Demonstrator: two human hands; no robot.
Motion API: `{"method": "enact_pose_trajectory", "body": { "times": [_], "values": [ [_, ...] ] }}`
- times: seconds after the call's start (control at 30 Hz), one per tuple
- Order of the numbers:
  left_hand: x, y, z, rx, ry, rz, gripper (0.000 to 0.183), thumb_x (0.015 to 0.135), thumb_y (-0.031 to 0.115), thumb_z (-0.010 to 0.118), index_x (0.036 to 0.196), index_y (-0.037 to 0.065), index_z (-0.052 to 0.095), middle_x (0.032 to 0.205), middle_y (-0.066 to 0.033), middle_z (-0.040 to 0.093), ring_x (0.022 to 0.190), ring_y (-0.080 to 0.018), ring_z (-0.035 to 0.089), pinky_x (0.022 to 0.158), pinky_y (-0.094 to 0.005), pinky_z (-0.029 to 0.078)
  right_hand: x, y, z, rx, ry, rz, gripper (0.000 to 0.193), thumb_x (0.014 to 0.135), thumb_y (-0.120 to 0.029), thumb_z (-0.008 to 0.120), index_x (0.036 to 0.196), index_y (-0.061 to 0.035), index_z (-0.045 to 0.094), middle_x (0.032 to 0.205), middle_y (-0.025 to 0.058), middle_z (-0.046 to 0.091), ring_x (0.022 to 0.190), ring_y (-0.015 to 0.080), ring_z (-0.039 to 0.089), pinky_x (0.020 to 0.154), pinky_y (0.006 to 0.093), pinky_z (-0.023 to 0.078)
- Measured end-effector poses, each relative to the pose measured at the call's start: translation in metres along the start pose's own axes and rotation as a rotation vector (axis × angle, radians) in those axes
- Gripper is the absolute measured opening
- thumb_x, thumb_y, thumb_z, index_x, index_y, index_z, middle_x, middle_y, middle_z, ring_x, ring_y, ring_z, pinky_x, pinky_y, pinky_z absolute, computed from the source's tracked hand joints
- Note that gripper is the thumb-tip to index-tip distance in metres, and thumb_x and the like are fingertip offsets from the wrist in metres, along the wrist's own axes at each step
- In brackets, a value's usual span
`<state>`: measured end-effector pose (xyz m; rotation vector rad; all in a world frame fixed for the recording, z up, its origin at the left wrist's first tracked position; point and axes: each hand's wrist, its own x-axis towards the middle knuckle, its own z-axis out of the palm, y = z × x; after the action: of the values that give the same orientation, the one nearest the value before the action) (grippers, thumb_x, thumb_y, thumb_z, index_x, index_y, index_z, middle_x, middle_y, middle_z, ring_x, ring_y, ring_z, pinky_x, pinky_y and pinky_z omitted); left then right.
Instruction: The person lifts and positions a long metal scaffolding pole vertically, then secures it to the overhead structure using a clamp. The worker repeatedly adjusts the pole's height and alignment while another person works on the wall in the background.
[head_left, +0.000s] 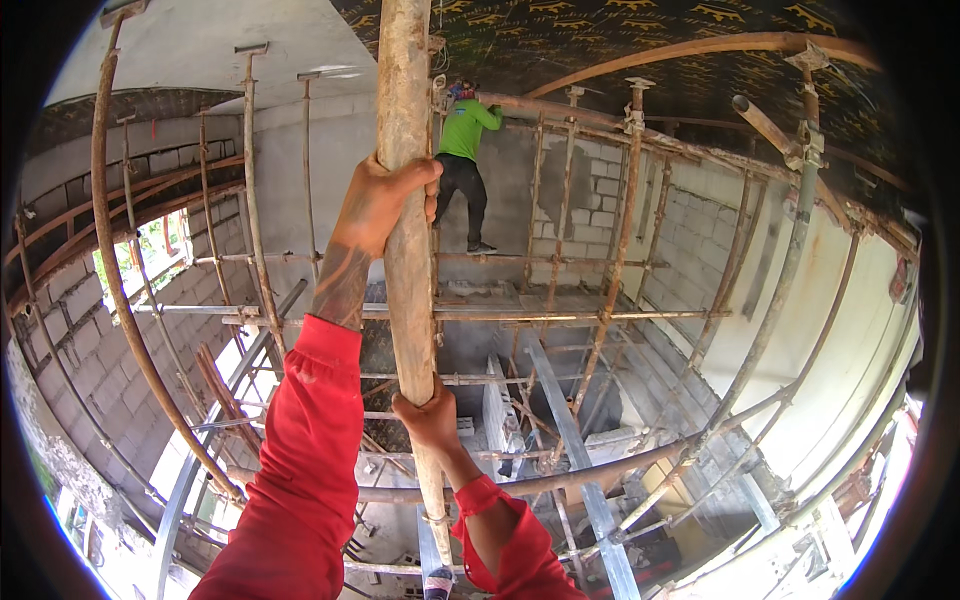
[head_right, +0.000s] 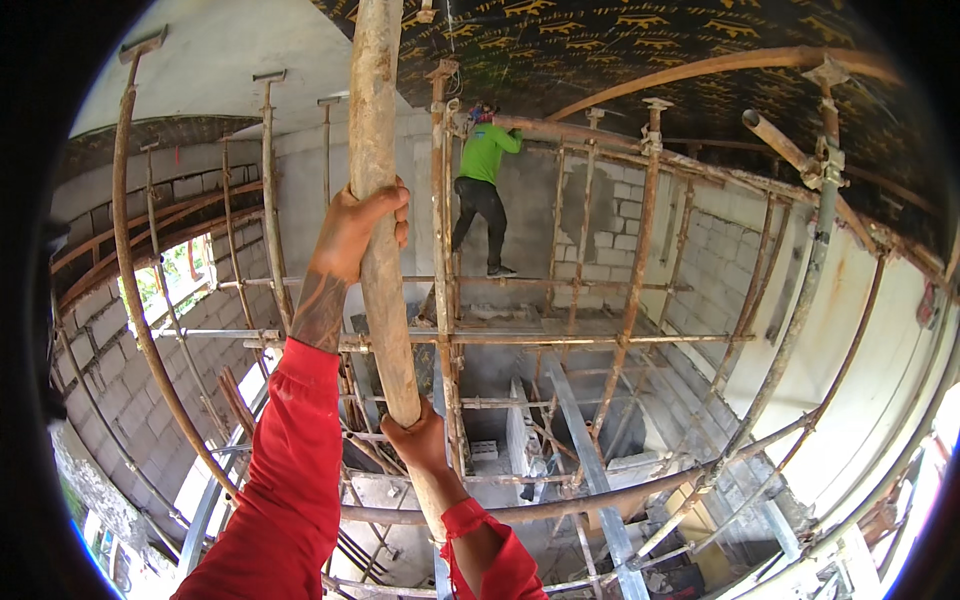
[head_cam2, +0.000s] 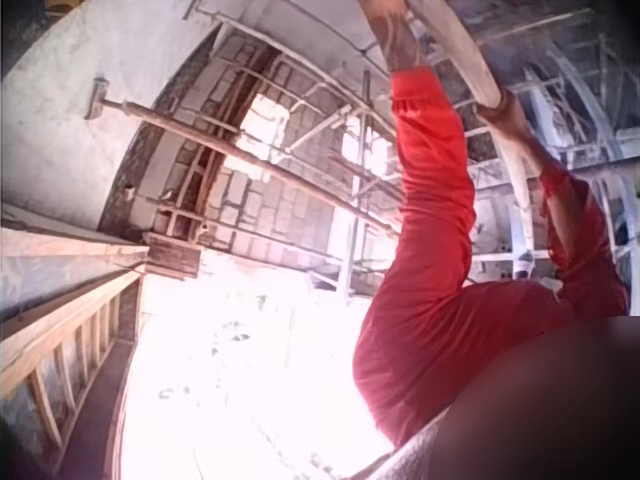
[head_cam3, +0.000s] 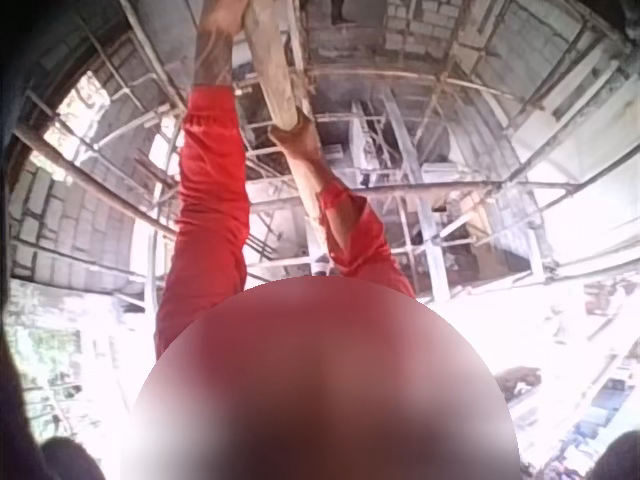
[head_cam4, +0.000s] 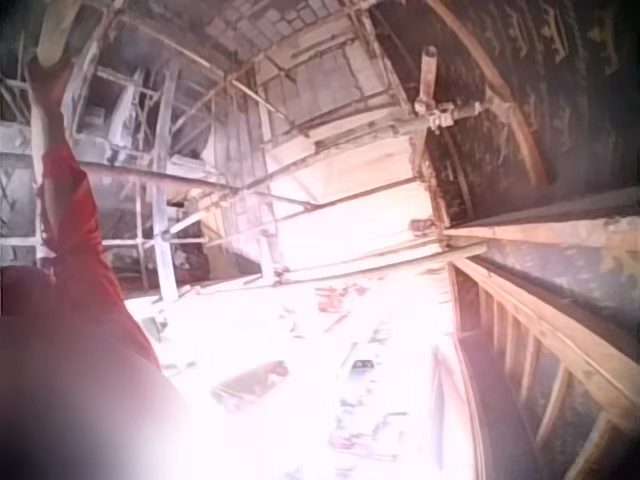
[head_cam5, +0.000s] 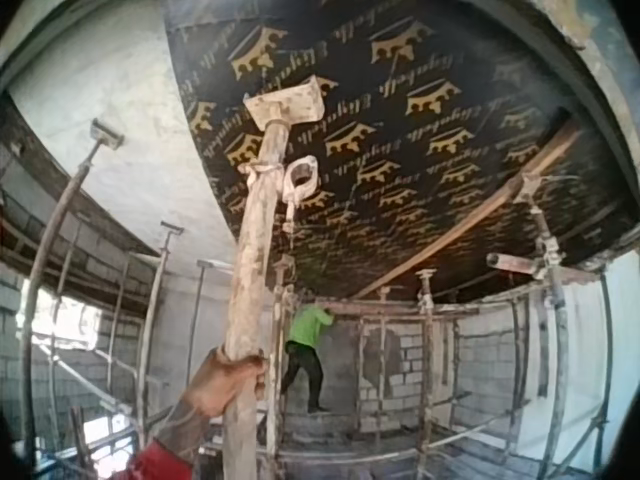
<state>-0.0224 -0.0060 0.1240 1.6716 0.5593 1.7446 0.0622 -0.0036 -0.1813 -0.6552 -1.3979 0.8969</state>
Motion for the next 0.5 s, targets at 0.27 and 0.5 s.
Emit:
{"method": "enact_pose_trajectory", "body": {
  "times": [0.27,0.5],
  "values": [
    [0.0023,-0.0024,0.003,-0.025,-0.001,0.029,0.023,0.087,0.015,0.074,0.102,0.004,0.063,0.076,-0.0048,0.062,0.058,-0.0154,0.061,0.052,-0.0321,0.05,0.0016,0.006,0.0003,0.008,0.007,-0.066,0.032,0.082,-0.009,0.075,0.108,0.004,0.063,0.088,0.0022,0.068,0.079,0.0076,0.06,0.07,0.0279,0.053],
    [0.0033,-0.0048,-0.0001,-0.008,-0.012,0.028,0.021,0.087,0.018,0.074,0.1,0.005,0.064,0.076,-0.004,0.062,0.058,-0.0145,0.06,0.053,-0.0317,0.049,0.0016,0.0052,-0.0015,0.019,-0.026,-0.045,0.03,0.082,-0.009,0.073,0.108,0.0029,0.063,0.088,0.0011,0.067,0.08,0.0065,0.058,0.07,0.0275,0.052]
  ]
}}
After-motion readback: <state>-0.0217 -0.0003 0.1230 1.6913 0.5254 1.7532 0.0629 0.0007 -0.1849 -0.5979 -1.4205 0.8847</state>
